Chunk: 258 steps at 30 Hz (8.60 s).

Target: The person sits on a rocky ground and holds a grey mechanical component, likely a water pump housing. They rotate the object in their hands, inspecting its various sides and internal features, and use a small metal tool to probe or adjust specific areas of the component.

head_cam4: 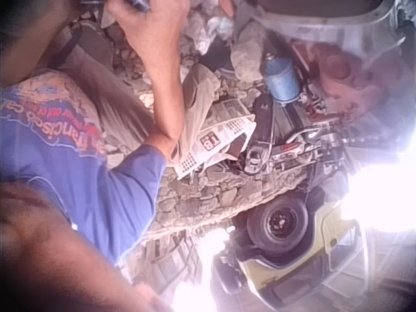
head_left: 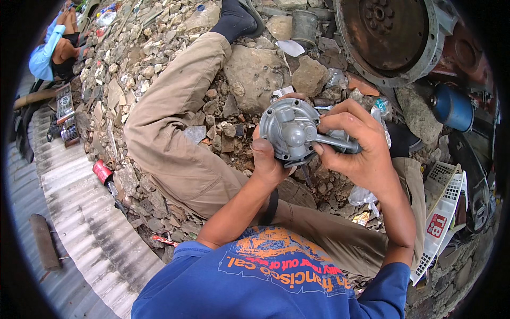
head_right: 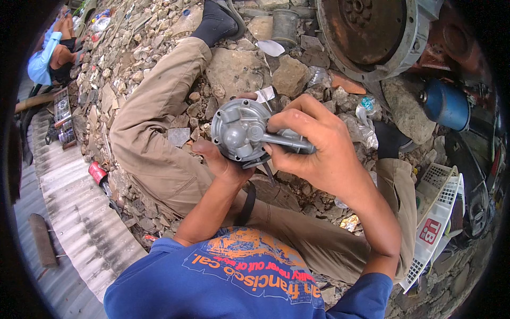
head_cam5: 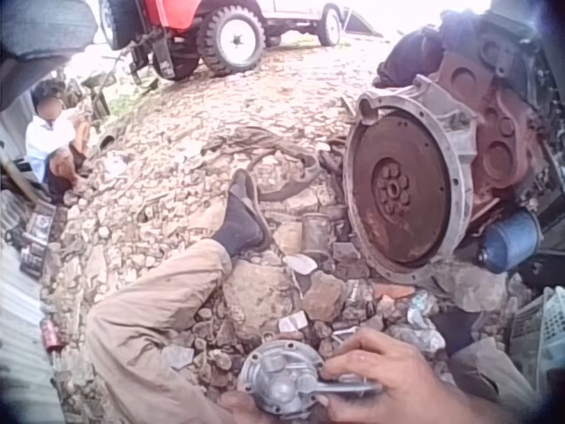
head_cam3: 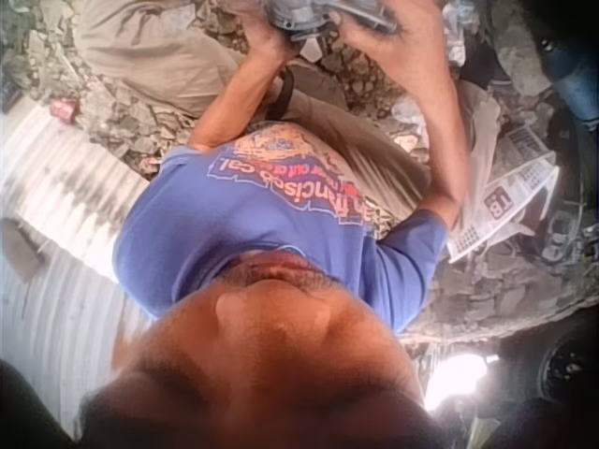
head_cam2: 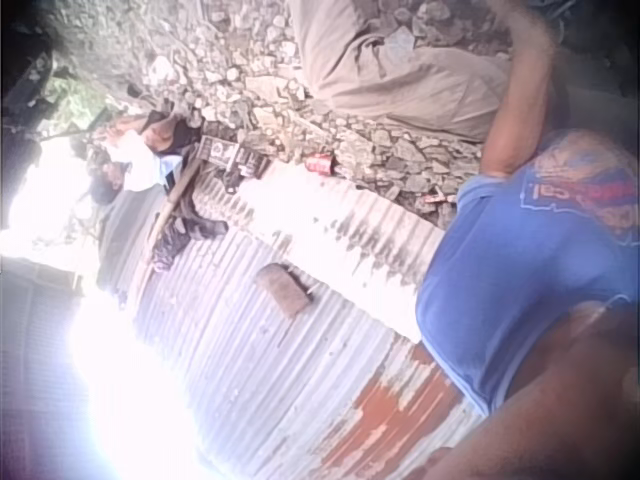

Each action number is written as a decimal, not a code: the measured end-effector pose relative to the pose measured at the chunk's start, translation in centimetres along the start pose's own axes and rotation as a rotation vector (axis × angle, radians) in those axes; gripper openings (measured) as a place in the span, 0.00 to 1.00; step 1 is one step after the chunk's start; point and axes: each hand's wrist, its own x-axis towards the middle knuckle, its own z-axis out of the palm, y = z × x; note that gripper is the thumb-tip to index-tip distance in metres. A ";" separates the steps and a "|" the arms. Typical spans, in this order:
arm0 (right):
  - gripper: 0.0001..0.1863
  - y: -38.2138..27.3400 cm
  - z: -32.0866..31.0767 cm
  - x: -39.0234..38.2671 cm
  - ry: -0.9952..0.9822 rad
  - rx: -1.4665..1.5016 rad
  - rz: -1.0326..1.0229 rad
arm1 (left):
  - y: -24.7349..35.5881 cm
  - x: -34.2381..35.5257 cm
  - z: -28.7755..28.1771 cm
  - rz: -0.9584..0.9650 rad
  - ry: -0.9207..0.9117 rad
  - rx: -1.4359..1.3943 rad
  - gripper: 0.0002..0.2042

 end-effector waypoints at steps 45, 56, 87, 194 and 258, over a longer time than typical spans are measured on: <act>0.19 -0.3 -1.7 -0.2 -0.057 -0.098 -0.038 | 1.8 0.7 1.2 -0.158 -0.015 -0.256 0.47; 0.21 -0.7 -1.6 -0.3 -0.078 -0.138 -0.029 | 1.4 0.7 0.4 -0.089 -0.062 -0.236 0.50; 0.19 -0.8 -1.5 -0.1 -0.046 -0.189 -0.199 | 0.7 0.0 0.6 -0.042 -0.022 -0.375 0.38; 0.27 -5.1 3.8 -2.4 0.127 -0.514 -0.272 | 3.0 -1.6 -0.6 0.222 -0.017 -0.100 0.35; 0.20 -3.2 3.8 -2.1 0.086 -0.535 -0.246 | 1.0 -0.3 -1.9 0.012 -0.051 -0.186 0.44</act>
